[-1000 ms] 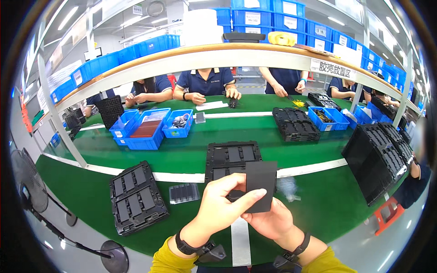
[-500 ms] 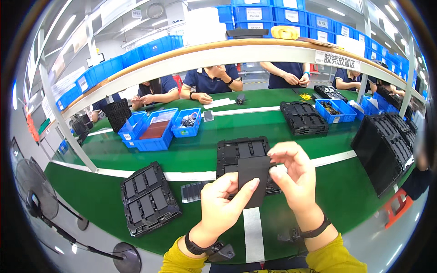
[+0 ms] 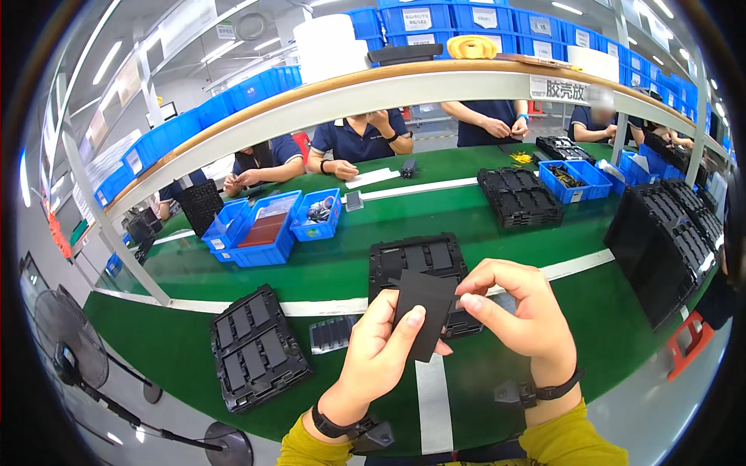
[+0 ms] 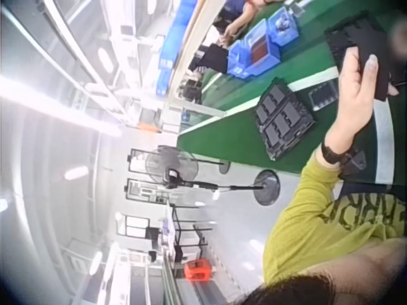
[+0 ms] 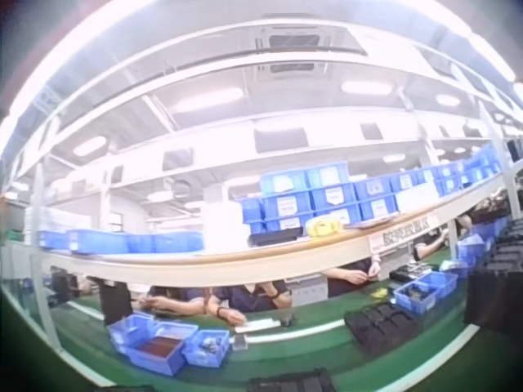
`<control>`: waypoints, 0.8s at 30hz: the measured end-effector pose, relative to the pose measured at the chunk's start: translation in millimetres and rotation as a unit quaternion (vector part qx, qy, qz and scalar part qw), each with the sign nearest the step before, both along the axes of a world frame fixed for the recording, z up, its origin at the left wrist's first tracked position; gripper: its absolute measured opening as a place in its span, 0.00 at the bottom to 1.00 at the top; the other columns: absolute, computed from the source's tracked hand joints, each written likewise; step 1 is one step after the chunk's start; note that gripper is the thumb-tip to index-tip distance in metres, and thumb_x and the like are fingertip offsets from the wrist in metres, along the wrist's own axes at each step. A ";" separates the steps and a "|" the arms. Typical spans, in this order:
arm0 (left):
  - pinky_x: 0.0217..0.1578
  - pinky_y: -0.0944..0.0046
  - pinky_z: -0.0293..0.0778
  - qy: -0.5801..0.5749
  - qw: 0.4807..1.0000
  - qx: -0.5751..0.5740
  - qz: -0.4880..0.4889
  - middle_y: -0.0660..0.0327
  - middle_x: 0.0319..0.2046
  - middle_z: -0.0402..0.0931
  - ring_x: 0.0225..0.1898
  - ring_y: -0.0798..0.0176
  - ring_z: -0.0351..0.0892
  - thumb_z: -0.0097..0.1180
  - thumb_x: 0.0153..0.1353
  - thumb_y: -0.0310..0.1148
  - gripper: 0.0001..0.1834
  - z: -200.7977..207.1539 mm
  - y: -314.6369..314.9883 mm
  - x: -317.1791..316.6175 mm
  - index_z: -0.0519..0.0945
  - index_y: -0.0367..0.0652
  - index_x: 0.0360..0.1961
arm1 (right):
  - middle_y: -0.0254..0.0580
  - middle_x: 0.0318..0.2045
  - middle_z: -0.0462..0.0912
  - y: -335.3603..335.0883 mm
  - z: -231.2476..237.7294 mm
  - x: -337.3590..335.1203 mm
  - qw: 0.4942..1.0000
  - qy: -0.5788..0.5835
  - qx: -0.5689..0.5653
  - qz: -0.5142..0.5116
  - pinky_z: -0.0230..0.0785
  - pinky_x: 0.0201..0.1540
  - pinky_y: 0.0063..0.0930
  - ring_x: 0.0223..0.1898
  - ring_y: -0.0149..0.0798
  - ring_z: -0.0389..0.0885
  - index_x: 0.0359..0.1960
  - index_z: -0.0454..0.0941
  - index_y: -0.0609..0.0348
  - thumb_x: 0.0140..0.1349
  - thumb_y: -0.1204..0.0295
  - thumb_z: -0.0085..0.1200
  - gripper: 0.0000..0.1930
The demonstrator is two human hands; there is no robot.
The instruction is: Assembling small black plastic components on an industrial assembly line.
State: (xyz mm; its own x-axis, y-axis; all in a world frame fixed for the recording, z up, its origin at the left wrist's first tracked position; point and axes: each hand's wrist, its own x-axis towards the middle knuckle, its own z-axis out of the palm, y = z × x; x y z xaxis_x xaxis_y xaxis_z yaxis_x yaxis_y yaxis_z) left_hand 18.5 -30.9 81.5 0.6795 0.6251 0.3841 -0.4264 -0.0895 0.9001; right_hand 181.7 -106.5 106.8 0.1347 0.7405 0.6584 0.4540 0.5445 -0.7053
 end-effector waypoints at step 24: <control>0.08 0.71 0.67 -0.030 0.996 -0.055 -0.069 0.54 0.22 0.70 0.09 0.66 0.68 0.53 0.56 0.34 0.13 -14.1 13.5 9.7 0.65 0.35 0.31 | 0.44 0.23 0.74 -3.8 -2.3 -8.3 0.997 -0.048 0.016 0.050 0.65 0.28 0.29 0.24 0.43 0.72 0.25 0.70 0.64 0.50 0.81 0.51 0.02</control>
State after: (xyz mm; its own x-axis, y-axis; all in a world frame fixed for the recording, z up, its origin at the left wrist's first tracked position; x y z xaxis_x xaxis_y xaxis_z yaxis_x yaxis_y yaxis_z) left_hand 28.2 -17.5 67.4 0.7392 0.5680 0.3619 -0.4819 0.0707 0.8734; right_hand 173.4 -110.2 104.5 -0.0031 0.7252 0.6885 0.4611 0.6120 -0.6426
